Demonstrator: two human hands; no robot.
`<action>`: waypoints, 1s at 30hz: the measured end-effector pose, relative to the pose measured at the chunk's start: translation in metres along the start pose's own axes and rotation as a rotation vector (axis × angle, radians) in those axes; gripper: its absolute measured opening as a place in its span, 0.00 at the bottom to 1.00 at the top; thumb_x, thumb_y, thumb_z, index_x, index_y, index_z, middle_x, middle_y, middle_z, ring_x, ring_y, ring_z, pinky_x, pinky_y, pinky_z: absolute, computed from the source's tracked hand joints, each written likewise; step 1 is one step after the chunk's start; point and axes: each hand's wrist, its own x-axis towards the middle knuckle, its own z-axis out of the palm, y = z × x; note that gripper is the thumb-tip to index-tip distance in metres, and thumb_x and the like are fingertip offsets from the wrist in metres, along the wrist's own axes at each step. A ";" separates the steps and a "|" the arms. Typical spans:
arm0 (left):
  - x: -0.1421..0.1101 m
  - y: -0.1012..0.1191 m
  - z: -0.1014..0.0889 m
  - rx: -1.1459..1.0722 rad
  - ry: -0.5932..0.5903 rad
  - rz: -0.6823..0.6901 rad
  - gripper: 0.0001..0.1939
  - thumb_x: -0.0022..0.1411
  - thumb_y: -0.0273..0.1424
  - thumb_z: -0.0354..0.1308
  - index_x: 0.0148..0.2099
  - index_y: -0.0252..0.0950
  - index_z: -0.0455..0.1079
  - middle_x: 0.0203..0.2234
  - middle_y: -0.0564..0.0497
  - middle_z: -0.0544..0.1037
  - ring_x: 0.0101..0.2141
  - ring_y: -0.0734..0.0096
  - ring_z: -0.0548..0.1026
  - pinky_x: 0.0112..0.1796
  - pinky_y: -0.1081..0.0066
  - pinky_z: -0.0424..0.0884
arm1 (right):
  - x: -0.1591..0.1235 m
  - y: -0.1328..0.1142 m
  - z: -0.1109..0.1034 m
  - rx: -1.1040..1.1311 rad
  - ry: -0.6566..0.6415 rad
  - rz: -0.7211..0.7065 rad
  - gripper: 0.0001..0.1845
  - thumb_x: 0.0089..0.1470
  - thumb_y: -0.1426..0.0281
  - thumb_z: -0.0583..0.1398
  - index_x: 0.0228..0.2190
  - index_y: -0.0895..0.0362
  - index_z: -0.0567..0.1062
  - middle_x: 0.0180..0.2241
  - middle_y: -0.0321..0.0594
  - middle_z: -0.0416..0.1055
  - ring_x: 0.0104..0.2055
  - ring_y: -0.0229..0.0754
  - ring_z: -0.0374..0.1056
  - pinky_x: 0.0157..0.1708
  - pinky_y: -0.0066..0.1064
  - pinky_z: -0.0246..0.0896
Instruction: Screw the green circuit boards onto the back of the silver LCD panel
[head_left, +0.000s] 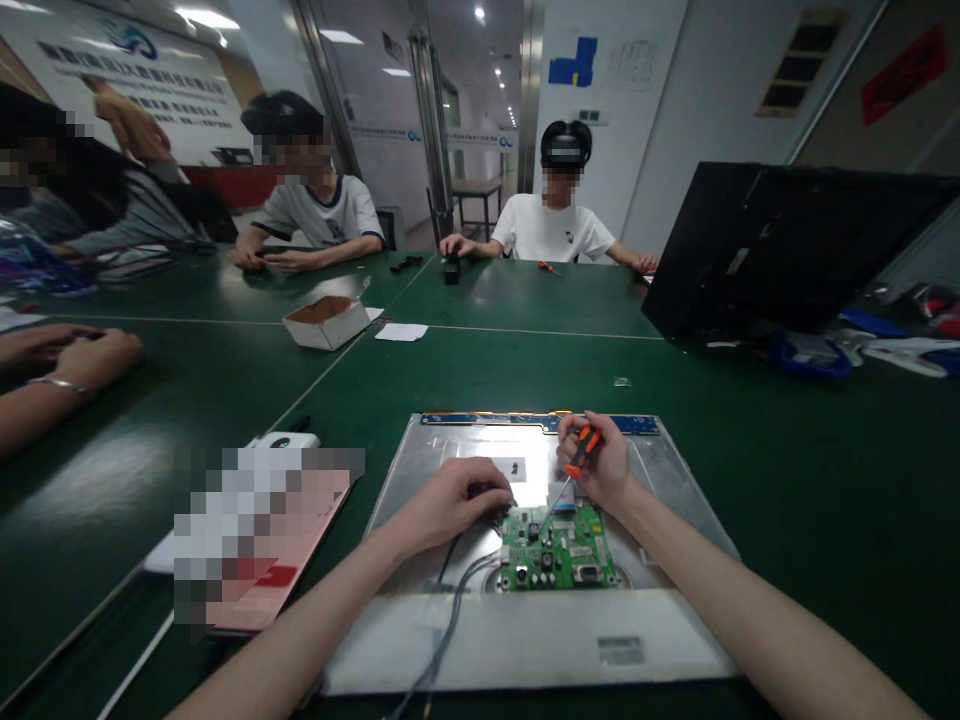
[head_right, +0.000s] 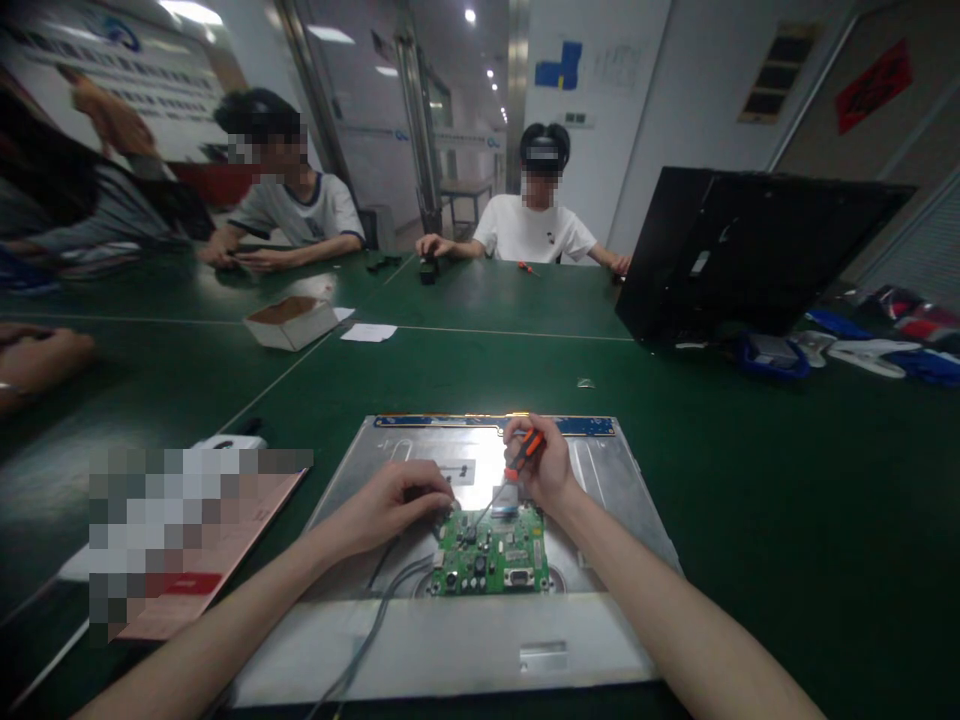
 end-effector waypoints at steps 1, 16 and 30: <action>0.000 0.001 0.000 0.002 -0.001 0.002 0.10 0.64 0.32 0.54 0.34 0.36 0.75 0.27 0.51 0.77 0.31 0.69 0.72 0.34 0.71 0.66 | 0.000 0.000 0.000 0.001 -0.001 0.000 0.18 0.45 0.56 0.59 0.18 0.58 0.71 0.10 0.26 0.48 0.12 0.30 0.40 0.10 0.23 0.39; 0.001 0.001 0.005 -0.055 -0.015 -0.003 0.05 0.59 0.30 0.59 0.31 0.36 0.73 0.28 0.52 0.73 0.30 0.70 0.70 0.33 0.71 0.66 | 0.000 0.001 -0.001 -0.008 0.007 0.007 0.18 0.46 0.57 0.59 0.19 0.59 0.71 0.10 0.27 0.50 0.12 0.30 0.44 0.11 0.22 0.41; 0.000 -0.003 0.006 0.012 0.082 -0.074 0.02 0.60 0.26 0.58 0.34 0.35 0.72 0.28 0.53 0.75 0.30 0.70 0.71 0.32 0.71 0.65 | -0.001 0.002 0.003 -0.010 0.034 0.005 0.17 0.44 0.57 0.60 0.18 0.59 0.71 0.10 0.26 0.51 0.13 0.30 0.43 0.10 0.22 0.42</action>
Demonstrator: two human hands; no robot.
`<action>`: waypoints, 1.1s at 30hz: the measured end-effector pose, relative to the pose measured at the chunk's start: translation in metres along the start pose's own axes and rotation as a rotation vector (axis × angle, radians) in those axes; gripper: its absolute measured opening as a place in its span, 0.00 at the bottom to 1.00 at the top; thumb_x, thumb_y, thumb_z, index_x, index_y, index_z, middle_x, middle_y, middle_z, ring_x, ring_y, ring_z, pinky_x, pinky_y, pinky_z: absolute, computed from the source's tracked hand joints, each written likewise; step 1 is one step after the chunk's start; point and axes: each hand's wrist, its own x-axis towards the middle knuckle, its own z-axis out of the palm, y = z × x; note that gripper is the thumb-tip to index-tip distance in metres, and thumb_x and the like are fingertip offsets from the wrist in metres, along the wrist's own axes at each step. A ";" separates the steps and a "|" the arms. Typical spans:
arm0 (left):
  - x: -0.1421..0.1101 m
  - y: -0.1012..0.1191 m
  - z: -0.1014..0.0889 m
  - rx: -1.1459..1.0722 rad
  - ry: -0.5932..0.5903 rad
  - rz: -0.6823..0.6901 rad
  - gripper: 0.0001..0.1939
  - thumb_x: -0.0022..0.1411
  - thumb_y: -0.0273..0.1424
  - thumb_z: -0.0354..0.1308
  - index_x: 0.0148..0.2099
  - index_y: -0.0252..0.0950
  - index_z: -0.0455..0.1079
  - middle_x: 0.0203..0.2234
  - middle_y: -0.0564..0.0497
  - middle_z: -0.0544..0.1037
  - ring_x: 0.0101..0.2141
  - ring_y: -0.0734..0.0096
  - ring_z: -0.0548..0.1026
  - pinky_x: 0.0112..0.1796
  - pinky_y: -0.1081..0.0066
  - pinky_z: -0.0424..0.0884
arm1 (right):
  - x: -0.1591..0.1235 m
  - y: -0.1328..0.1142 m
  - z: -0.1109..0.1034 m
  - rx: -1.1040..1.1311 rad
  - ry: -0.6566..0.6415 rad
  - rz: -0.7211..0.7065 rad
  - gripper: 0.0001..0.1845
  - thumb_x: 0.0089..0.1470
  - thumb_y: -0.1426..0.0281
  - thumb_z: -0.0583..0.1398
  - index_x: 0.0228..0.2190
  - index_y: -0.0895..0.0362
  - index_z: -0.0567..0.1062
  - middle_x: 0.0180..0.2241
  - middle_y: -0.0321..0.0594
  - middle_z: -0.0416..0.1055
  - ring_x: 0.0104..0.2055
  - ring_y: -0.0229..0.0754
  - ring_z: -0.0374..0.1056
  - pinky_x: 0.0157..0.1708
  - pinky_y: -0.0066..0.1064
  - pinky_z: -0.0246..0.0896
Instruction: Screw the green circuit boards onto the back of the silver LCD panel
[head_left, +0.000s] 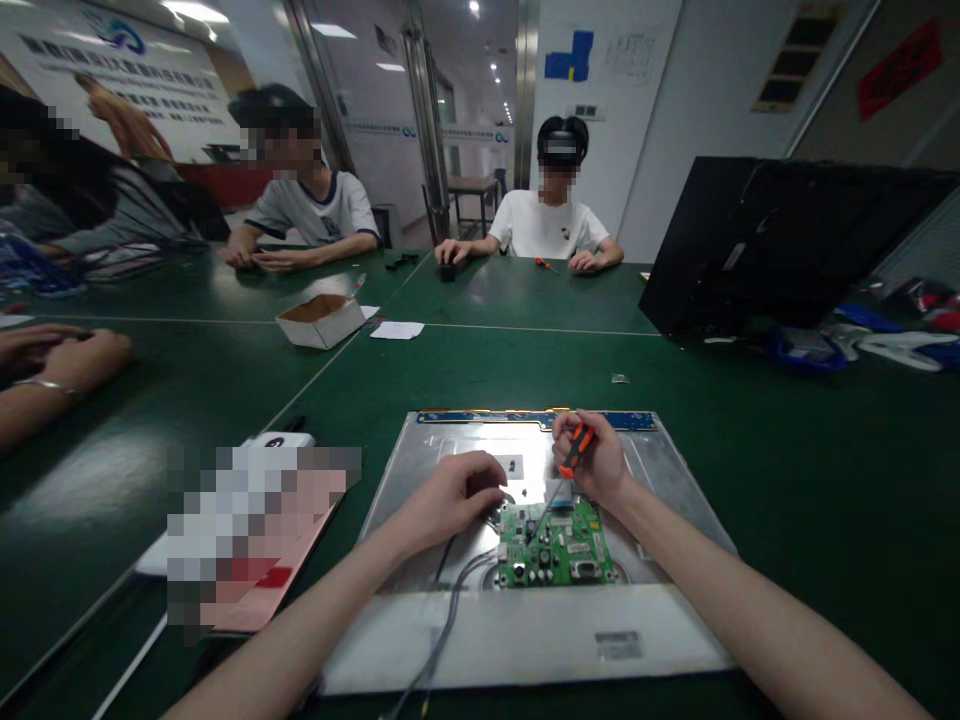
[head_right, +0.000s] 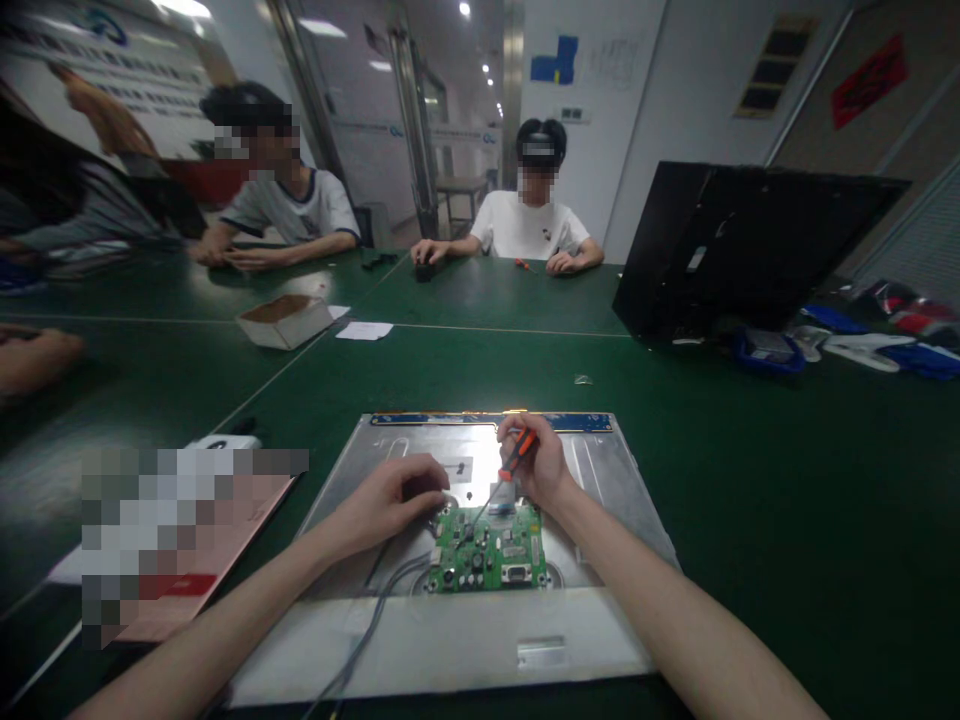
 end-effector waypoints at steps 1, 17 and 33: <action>0.000 0.000 0.000 0.019 0.031 0.006 0.02 0.60 0.26 0.58 0.34 0.35 0.72 0.29 0.52 0.76 0.31 0.69 0.71 0.33 0.71 0.66 | 0.000 0.000 0.000 -0.001 -0.001 -0.001 0.18 0.44 0.57 0.60 0.18 0.59 0.71 0.11 0.26 0.50 0.12 0.30 0.43 0.10 0.22 0.42; 0.008 0.003 0.006 0.140 -0.017 0.230 0.04 0.63 0.26 0.59 0.40 0.36 0.74 0.34 0.49 0.76 0.37 0.66 0.72 0.39 0.68 0.67 | 0.000 0.001 0.001 -0.014 -0.028 -0.017 0.18 0.46 0.56 0.59 0.19 0.58 0.70 0.10 0.26 0.50 0.12 0.30 0.42 0.09 0.22 0.39; 0.022 0.007 0.004 0.215 -0.062 0.261 0.05 0.58 0.21 0.61 0.31 0.35 0.74 0.26 0.53 0.77 0.31 0.69 0.73 0.36 0.70 0.63 | 0.000 0.000 0.002 -0.042 -0.033 -0.002 0.19 0.45 0.55 0.59 0.18 0.58 0.71 0.09 0.26 0.50 0.11 0.30 0.42 0.09 0.22 0.39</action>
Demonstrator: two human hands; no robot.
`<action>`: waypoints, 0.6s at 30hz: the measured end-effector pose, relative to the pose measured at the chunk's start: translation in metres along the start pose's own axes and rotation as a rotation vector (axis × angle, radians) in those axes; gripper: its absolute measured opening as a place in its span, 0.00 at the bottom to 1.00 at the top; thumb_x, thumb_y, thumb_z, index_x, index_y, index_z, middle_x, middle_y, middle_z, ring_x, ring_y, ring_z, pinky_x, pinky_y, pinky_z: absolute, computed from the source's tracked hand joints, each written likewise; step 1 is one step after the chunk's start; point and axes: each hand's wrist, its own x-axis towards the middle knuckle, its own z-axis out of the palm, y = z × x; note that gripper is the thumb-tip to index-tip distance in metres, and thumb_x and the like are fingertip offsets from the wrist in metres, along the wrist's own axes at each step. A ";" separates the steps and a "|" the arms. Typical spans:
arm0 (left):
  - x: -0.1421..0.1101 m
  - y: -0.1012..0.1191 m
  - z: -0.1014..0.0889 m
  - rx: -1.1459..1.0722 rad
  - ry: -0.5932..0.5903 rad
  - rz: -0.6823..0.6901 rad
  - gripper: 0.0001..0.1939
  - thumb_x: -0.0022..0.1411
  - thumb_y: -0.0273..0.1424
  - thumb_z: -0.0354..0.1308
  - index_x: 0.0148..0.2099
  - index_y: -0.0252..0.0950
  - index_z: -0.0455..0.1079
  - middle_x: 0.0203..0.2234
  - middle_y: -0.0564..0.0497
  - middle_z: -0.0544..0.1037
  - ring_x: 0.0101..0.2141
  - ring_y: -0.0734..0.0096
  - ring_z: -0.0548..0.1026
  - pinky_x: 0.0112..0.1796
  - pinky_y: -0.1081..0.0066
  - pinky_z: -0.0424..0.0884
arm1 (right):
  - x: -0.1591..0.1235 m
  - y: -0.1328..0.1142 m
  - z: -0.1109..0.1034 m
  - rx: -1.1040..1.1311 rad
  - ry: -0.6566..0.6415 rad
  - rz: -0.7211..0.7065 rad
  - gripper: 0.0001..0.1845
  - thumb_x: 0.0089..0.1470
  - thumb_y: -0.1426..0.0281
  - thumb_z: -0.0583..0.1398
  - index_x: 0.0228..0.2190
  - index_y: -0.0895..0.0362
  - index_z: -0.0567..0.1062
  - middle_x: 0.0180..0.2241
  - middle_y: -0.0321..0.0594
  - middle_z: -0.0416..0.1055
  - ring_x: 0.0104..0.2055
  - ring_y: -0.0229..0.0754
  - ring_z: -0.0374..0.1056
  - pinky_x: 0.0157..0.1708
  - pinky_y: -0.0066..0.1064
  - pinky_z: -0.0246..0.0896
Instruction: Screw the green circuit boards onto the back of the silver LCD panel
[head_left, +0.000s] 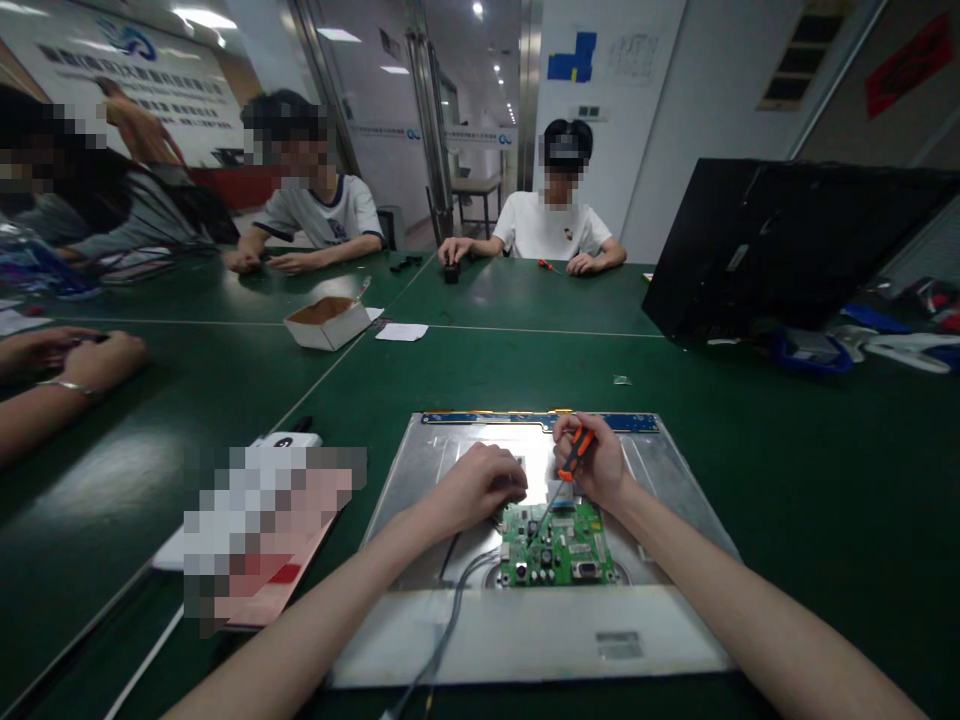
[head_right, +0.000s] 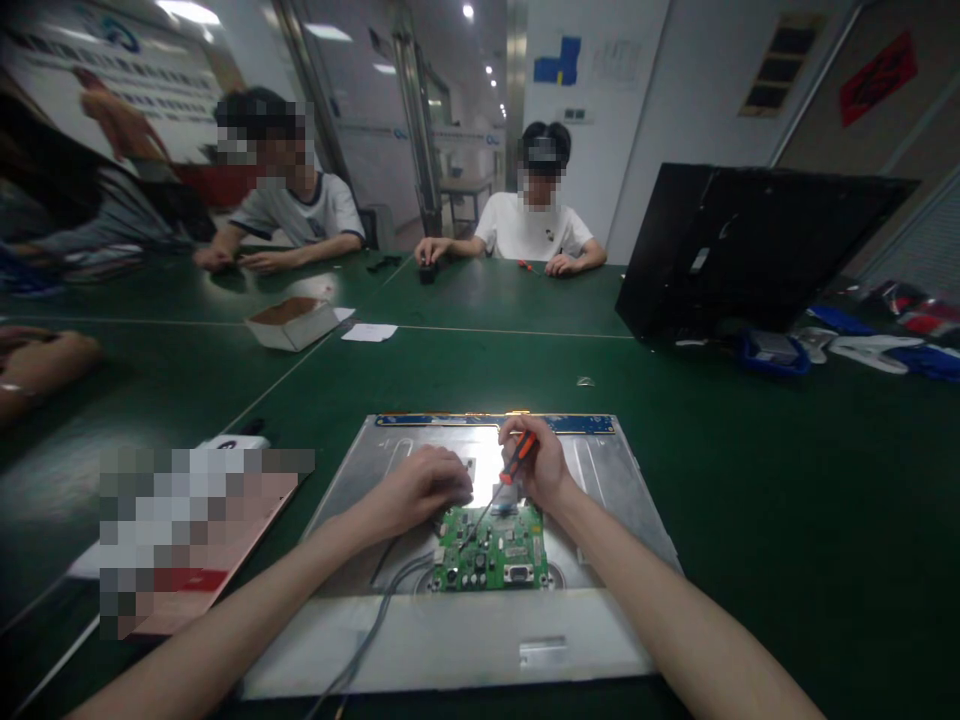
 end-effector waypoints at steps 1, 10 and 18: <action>-0.003 0.001 -0.002 -0.023 0.011 -0.023 0.05 0.58 0.22 0.61 0.32 0.35 0.74 0.26 0.52 0.77 0.31 0.70 0.73 0.36 0.70 0.63 | 0.000 0.000 0.000 0.000 0.002 0.000 0.19 0.45 0.55 0.59 0.18 0.58 0.71 0.09 0.26 0.49 0.11 0.30 0.41 0.09 0.22 0.39; -0.026 0.006 0.001 -0.274 -0.005 -0.227 0.05 0.59 0.24 0.57 0.37 0.35 0.73 0.31 0.51 0.77 0.31 0.71 0.73 0.33 0.72 0.69 | 0.000 0.001 -0.001 -0.010 0.013 0.004 0.18 0.45 0.55 0.59 0.18 0.58 0.71 0.10 0.26 0.50 0.12 0.30 0.42 0.10 0.22 0.40; -0.028 0.005 0.000 -0.226 0.021 -0.143 0.06 0.58 0.23 0.57 0.37 0.35 0.73 0.32 0.50 0.77 0.32 0.69 0.73 0.34 0.70 0.69 | -0.001 0.000 -0.001 -0.021 0.027 0.008 0.18 0.46 0.55 0.59 0.19 0.58 0.71 0.10 0.26 0.51 0.12 0.30 0.45 0.10 0.22 0.43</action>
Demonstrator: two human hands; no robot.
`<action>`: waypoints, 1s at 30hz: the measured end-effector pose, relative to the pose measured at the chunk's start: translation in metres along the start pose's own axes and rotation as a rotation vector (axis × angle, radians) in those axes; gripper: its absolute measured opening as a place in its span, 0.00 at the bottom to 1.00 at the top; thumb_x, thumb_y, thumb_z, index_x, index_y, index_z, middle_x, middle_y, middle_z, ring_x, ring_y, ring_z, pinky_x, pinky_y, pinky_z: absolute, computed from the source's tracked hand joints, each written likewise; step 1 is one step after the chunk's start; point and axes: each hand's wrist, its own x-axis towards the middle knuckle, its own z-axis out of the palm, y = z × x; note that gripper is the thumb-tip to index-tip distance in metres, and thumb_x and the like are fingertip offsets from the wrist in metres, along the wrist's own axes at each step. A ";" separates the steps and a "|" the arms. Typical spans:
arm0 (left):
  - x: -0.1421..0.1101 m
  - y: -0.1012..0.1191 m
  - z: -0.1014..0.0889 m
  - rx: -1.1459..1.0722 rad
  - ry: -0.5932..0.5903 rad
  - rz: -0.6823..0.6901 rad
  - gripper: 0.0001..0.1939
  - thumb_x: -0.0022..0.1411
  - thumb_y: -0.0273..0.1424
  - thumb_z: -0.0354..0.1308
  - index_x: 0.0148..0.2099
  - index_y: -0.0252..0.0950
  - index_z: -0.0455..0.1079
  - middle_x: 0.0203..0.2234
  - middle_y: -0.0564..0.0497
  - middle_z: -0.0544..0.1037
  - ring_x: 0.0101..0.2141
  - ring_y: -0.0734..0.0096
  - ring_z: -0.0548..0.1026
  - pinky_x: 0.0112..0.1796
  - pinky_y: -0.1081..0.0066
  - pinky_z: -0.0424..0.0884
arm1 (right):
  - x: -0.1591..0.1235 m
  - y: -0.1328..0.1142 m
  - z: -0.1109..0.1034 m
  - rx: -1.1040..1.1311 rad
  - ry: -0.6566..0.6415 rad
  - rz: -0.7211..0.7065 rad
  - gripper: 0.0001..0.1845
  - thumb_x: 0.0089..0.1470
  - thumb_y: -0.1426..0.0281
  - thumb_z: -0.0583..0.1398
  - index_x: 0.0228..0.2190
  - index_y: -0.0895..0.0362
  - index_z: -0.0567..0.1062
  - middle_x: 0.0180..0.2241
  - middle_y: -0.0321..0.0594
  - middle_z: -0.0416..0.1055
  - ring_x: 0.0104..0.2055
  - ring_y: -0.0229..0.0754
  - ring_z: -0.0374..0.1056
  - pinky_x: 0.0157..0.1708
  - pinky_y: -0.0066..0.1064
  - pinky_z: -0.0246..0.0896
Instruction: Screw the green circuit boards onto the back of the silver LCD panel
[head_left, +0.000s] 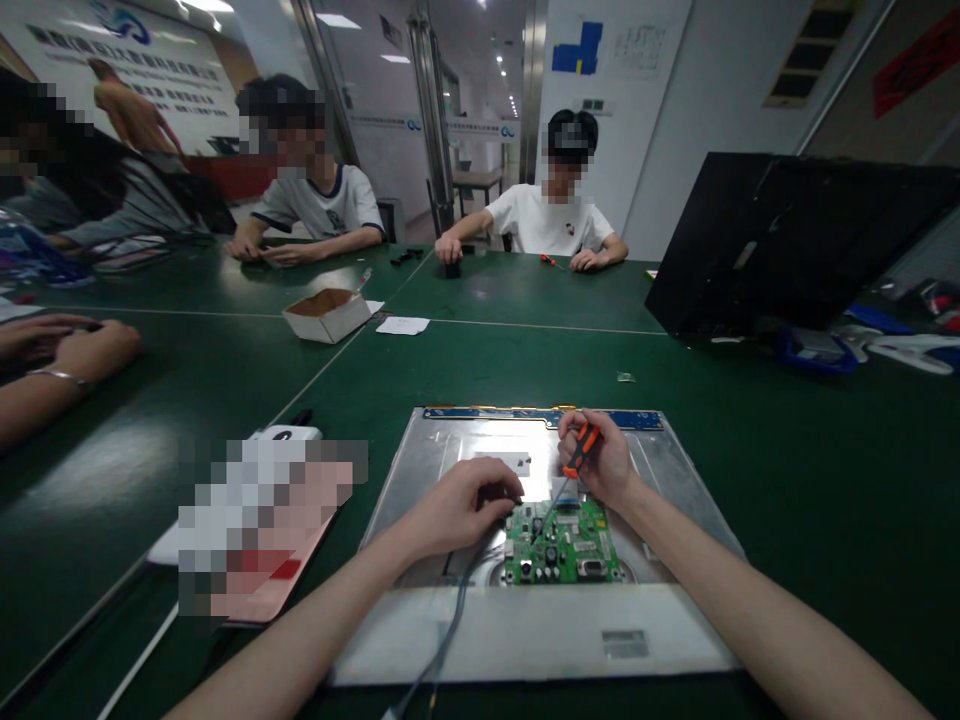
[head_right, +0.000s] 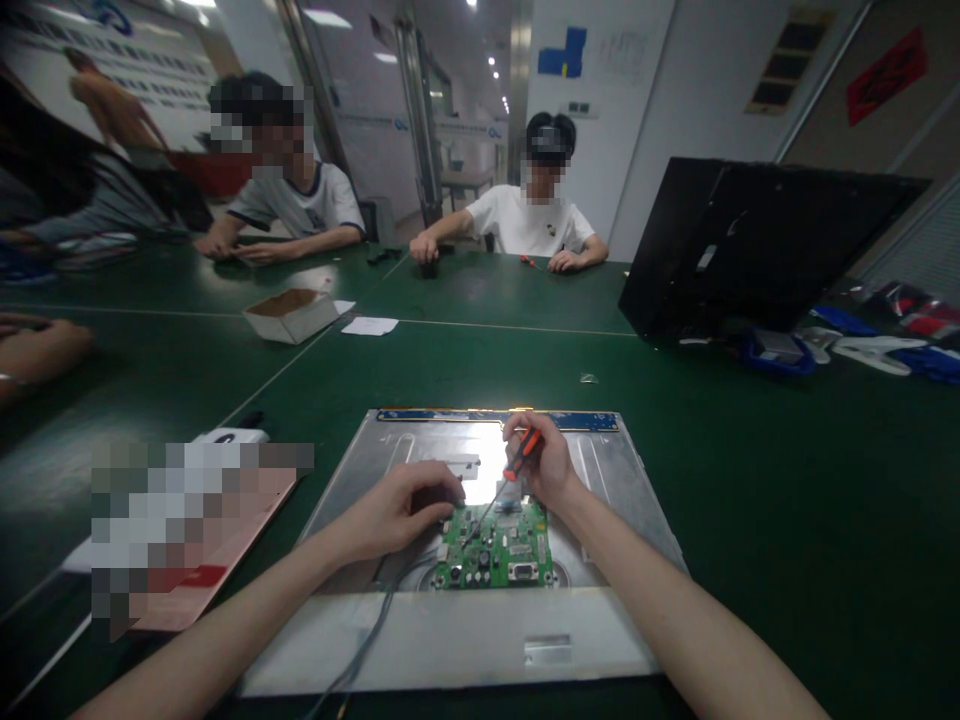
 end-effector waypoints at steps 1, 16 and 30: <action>0.000 0.000 0.000 -0.004 0.000 0.005 0.06 0.59 0.23 0.56 0.37 0.36 0.73 0.32 0.50 0.77 0.33 0.69 0.73 0.35 0.70 0.69 | 0.000 0.000 0.000 0.000 0.002 0.000 0.18 0.45 0.55 0.60 0.19 0.58 0.71 0.10 0.26 0.51 0.12 0.30 0.45 0.10 0.22 0.43; 0.004 -0.001 0.000 -0.098 -0.022 -0.097 0.04 0.56 0.23 0.59 0.35 0.34 0.73 0.28 0.53 0.75 0.29 0.72 0.71 0.31 0.73 0.66 | 0.000 -0.030 0.020 -0.109 0.094 -0.152 0.23 0.46 0.50 0.61 0.18 0.57 0.69 0.14 0.29 0.59 0.13 0.29 0.50 0.10 0.22 0.38; 0.001 -0.004 -0.009 0.000 -0.084 0.042 0.05 0.61 0.26 0.58 0.37 0.37 0.76 0.32 0.52 0.75 0.35 0.69 0.73 0.39 0.70 0.67 | -0.042 -0.105 0.090 -1.009 -0.261 -0.576 0.13 0.43 0.72 0.70 0.32 0.54 0.74 0.26 0.31 0.70 0.23 0.34 0.60 0.22 0.25 0.54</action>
